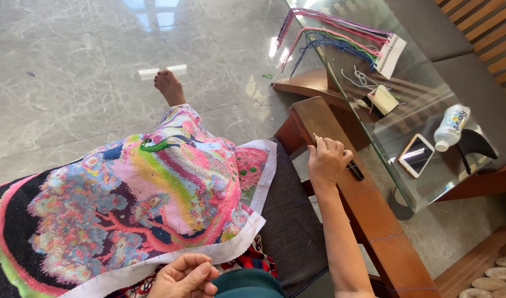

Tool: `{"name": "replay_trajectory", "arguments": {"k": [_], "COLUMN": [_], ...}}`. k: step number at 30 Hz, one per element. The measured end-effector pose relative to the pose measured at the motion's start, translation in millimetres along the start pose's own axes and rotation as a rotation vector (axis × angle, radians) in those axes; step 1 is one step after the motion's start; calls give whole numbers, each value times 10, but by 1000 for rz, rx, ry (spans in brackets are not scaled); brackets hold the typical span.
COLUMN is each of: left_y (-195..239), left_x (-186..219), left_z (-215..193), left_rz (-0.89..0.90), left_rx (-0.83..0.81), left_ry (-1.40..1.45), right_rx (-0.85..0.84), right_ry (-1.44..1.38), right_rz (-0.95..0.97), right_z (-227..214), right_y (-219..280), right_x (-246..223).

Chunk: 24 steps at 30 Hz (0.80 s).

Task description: A person is cross-stitching a colorful pattern on a canvas using a needle and thread.

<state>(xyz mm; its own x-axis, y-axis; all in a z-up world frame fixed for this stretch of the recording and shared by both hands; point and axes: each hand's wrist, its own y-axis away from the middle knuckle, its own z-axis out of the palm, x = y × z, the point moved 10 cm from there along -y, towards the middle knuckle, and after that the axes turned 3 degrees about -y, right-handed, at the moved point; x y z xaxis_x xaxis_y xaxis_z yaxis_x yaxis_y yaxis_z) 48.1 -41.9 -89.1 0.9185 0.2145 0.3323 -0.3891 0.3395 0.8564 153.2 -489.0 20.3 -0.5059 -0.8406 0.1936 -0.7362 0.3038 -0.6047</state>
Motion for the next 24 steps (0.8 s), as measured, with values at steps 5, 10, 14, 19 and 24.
{"name": "replay_trajectory", "arguments": {"k": [5, 10, 14, 19, 24], "left_y": [-36, 64, 225, 220, 239], "left_x": [12, 153, 224, 252, 322], "left_z": [92, 229, 219, 142, 128], "left_rz": [100, 329, 415, 460, 561], "left_rx": [-127, -129, -43, -51, -76], "left_ry": [-45, -191, -60, -18, -32], "right_rx": [247, -335, -712, -675, -753], "right_ry": [-107, -1291, -1458, -1579, -1577], "right_rz": [-88, 135, -42, -117, -9], "right_z": [-485, -1331, -1690, -1813, -1762], "right_y": [80, 478, 1346, 1598, 1689], "right_x": [-178, -830, -1622, -1958, -1983]}}
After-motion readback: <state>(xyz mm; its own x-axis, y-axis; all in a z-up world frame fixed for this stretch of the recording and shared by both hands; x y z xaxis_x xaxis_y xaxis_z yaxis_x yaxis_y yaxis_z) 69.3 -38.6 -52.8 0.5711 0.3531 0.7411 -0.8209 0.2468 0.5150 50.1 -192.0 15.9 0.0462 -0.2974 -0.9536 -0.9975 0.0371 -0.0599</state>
